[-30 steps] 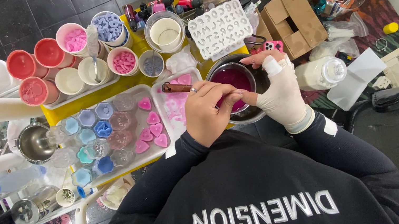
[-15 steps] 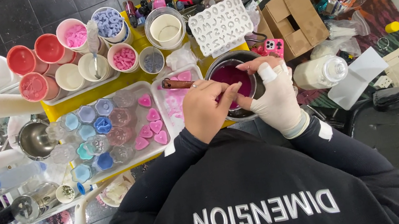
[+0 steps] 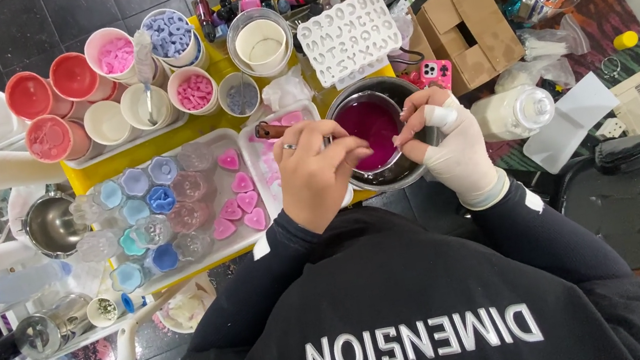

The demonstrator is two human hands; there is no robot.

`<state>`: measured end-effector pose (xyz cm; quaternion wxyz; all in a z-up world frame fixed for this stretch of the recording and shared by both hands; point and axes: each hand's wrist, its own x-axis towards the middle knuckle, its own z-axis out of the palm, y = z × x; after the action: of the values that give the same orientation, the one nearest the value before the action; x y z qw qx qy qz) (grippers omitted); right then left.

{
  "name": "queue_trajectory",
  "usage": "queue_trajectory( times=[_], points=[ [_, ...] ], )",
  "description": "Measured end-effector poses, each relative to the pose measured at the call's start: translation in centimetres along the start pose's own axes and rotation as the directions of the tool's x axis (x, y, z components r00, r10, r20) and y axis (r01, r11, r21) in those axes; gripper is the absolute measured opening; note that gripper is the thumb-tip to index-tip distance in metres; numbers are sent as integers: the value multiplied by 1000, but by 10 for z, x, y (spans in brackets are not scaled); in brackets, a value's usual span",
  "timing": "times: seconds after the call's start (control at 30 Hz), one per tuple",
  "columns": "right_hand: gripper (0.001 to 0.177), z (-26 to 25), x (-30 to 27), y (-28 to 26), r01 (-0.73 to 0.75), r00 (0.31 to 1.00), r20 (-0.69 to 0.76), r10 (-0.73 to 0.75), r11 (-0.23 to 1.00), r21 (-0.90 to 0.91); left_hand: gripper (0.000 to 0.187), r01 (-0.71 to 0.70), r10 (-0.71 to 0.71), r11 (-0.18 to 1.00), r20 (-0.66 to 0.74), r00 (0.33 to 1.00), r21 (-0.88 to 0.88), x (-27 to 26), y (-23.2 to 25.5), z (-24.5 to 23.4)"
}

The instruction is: The person is stirring colored liquid wax in a small pot and pouring it into heart-shaped molds.

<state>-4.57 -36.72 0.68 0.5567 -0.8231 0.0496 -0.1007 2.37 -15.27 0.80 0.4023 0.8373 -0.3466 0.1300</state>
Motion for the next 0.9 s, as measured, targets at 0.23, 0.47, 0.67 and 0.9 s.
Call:
queue_trajectory(
  times=[0.23, 0.47, 0.67, 0.9],
  points=[
    [17, -5, 9, 1, 222, 974, 107, -200, 941, -256, 24, 14, -14, 1000, 18, 1000, 6, -7, 2, -18],
    [18, 3, 17, -30, 39, 994, 106, -7, 953, -301, 22, 210, -203, 977, -177, 963, 25, -54, -30, -34],
    [12, 7, 18, -25, 107, 984, 170, -43, 916, -386, 13, 389, -380, 885, -88, 921, 256, -87, -65, -27],
    [12, 14, 16, -23, 235, 968, 192, -160, 846, -478, 32, 286, -319, 900, 49, 946, 329, -78, -87, 11]
  ],
)
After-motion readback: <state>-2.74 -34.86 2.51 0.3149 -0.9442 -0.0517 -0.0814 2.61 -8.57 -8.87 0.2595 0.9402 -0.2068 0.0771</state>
